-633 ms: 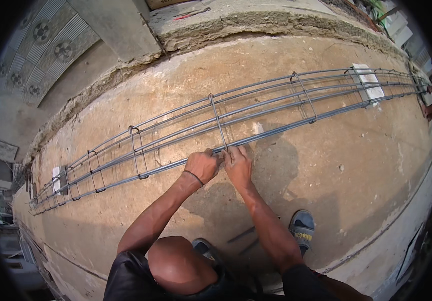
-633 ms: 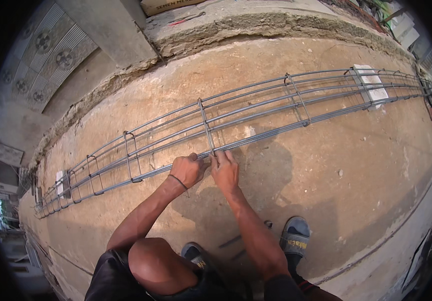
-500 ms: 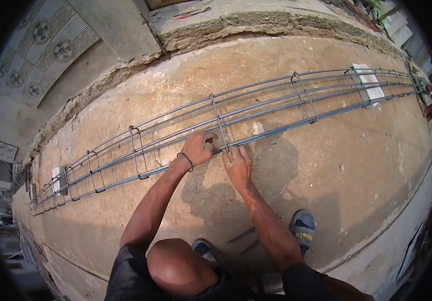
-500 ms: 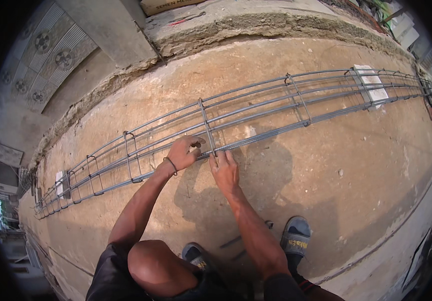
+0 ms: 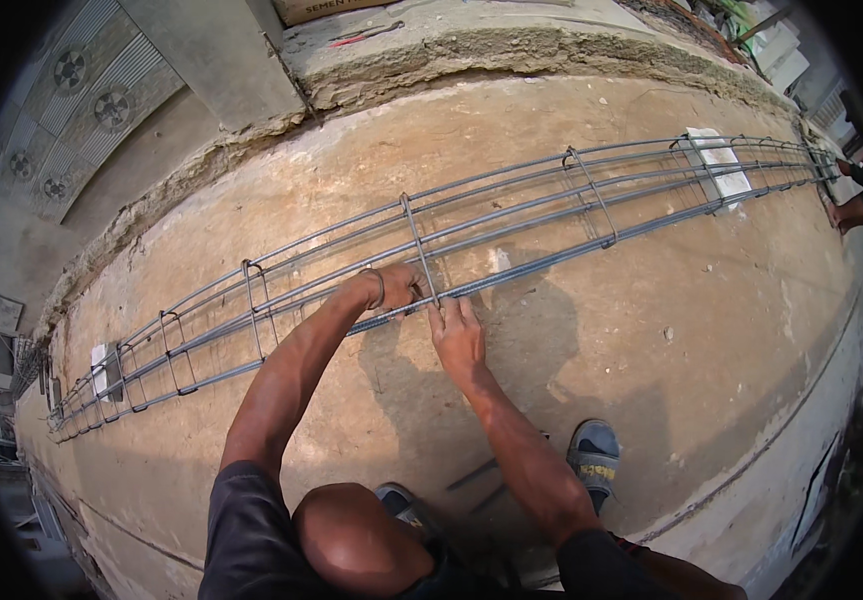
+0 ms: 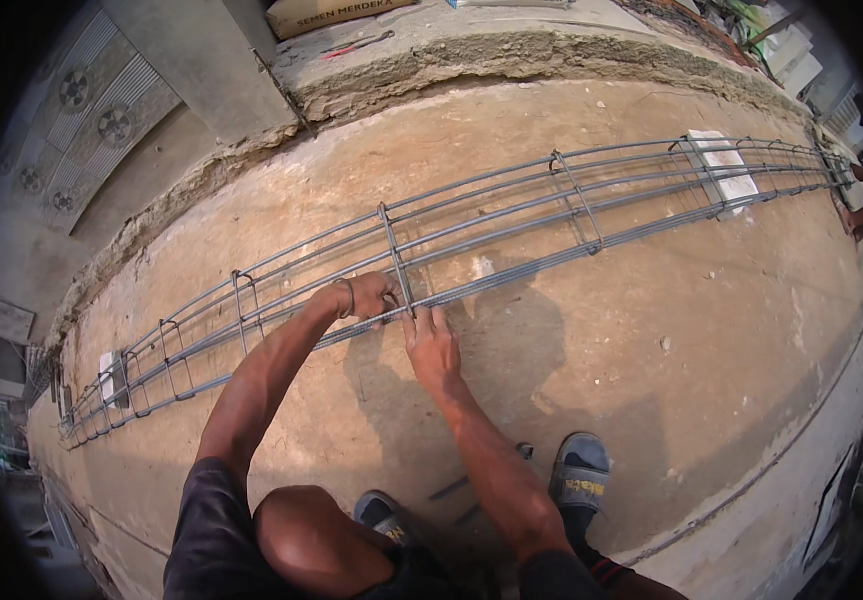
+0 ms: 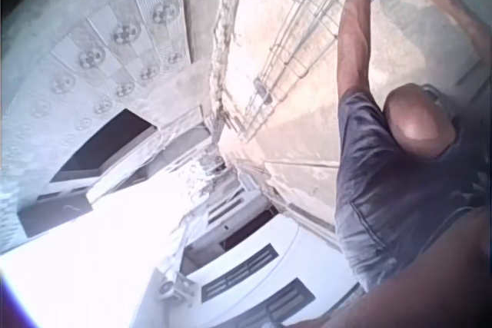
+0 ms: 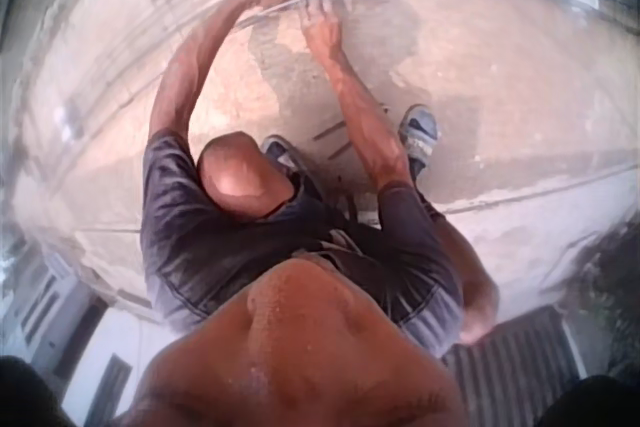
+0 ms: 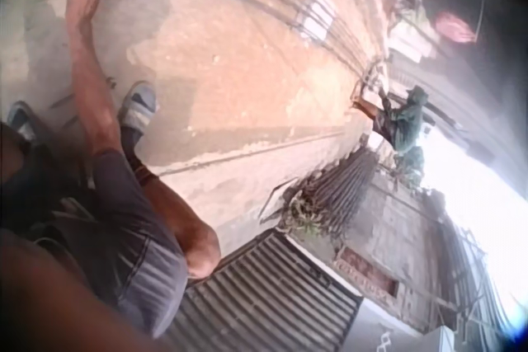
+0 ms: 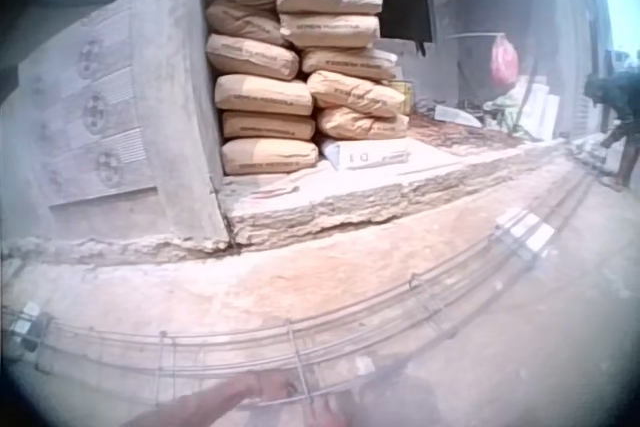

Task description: The person constructs a rebar frame by wrapping tie wire around the steel bars and twisting the wire tight using pliers.

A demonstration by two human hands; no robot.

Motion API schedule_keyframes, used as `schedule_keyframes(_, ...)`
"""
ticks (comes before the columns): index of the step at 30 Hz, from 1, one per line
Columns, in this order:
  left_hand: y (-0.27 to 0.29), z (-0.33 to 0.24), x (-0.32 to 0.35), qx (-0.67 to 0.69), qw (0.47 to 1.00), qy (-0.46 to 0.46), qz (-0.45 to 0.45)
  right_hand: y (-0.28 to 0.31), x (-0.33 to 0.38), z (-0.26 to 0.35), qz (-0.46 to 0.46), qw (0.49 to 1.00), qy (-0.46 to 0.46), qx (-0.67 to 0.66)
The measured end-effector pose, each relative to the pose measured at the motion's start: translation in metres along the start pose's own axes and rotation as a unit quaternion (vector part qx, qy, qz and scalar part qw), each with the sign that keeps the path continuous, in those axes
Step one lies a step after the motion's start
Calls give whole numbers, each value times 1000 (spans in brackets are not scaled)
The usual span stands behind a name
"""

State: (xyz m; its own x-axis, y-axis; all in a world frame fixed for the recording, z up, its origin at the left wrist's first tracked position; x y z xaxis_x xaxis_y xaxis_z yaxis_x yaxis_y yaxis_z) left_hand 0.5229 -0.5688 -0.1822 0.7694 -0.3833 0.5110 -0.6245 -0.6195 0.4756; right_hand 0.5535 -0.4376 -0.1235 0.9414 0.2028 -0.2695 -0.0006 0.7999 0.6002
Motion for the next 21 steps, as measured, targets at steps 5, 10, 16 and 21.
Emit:
schedule_keyframes(5,10,-26,-2,-206,961,-159,-91,-9,-3,-5,31,999,-10,43)
schedule_keyframes(10,22,-25,24,-156,953,-86,-245,-7,-3,-8,8,998,-60,-6)
schedule_keyframes(16,14,-83,39,-391,891,-55,-225,5,8,-15,79,990,-92,-78)
schedule_keyframes(21,17,-104,35,-392,895,-19,-214,7,19,-23,139,985,-98,-41)
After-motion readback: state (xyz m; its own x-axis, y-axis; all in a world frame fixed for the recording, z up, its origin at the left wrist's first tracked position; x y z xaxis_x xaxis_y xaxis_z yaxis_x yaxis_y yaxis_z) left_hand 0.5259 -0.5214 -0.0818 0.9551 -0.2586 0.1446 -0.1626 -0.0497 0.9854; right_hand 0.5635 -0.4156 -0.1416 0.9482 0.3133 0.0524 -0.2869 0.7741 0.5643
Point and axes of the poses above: each hand's wrist, its own x-axis away from the middle knuckle, its own y-axis out of the back of the hand, z = x × y, the point moved 10 cm from there along -x, towards the middle knuckle, and after that the axes turned 12 degrees about -y, right-handed, at the moved point
